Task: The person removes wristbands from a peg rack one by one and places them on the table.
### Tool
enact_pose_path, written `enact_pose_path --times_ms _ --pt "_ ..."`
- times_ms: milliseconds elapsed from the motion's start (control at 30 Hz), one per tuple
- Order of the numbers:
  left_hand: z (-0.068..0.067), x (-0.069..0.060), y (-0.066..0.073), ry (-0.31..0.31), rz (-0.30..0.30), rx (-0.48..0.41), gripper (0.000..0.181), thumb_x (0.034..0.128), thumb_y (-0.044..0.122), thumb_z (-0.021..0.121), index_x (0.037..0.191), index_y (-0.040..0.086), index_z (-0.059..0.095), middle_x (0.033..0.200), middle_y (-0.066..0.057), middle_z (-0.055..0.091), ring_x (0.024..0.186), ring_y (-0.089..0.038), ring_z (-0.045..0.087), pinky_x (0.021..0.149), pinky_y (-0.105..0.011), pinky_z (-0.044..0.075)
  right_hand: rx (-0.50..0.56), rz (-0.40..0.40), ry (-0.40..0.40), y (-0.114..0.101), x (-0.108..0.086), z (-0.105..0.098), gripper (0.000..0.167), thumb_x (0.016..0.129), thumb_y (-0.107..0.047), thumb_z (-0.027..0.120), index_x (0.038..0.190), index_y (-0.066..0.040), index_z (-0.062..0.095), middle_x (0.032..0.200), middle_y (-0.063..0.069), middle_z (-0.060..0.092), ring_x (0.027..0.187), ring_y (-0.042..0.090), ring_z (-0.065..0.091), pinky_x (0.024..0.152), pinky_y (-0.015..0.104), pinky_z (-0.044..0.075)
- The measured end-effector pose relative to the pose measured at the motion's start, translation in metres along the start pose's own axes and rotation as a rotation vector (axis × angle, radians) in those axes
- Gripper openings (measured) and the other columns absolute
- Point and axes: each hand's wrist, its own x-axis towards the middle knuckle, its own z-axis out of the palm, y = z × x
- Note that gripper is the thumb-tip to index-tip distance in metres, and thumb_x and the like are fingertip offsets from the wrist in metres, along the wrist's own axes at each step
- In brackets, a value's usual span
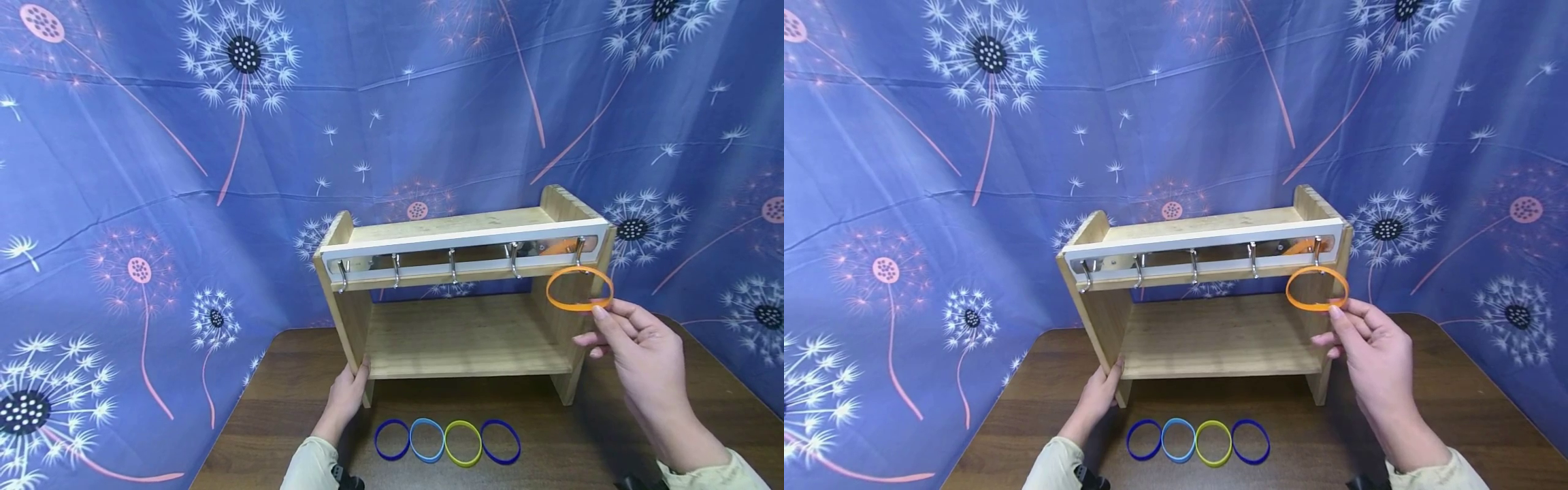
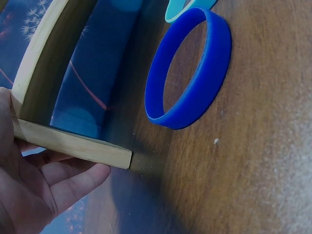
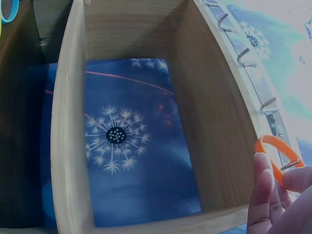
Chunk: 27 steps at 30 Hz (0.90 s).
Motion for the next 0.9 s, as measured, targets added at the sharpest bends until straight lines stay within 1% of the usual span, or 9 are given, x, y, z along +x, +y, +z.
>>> enact_pose_path --times_ms 400,533,767,900 --pt "-0.001 0.0 0.001 -0.013 -0.009 -0.001 0.041 0.0998 0.053 0.044 0.104 0.015 0.061 0.091 -0.007 0.063 0.086 -0.027 0.059 0.077 -0.048 0.049 0.053 0.003 0.016 -0.006 -0.003 0.001 0.018 0.093 0.008 0.058 0.11 0.006 0.064 0.082 0.007 0.074 0.058 0.015 0.068 0.048 0.02 0.047" --pt "-0.001 -0.001 0.001 -0.008 -0.008 -0.003 0.041 0.0999 0.052 0.045 0.104 0.015 0.061 0.093 -0.008 0.064 0.088 -0.027 0.06 0.079 -0.049 0.049 0.03 0.0 0.012 -0.008 -0.006 0.001 0.016 0.093 0.008 0.059 0.108 0.006 0.064 0.08 0.006 0.073 0.058 0.015 0.068 0.048 0.02 0.047" --pt "-0.001 -0.001 0.001 0.001 -0.012 0.002 0.041 0.0999 0.052 0.045 0.108 0.016 0.062 0.096 -0.009 0.065 0.092 -0.03 0.061 0.081 -0.051 0.048 -0.04 -0.008 -0.035 -0.01 -0.012 0.0 0.016 0.094 0.005 0.059 0.108 0.01 0.06 0.077 0.005 0.073 0.059 0.013 0.069 0.048 0.02 0.048" --pt "0.0 -0.001 0.001 0.003 -0.013 0.005 0.041 0.0998 0.052 0.045 0.108 0.016 0.063 0.095 -0.009 0.065 0.091 -0.029 0.061 0.081 -0.05 0.048 -0.048 0.006 -0.038 -0.007 -0.015 -0.002 0.016 0.093 0.005 0.06 0.109 0.01 0.059 0.077 0.005 0.073 0.059 0.013 0.069 0.048 0.02 0.048"
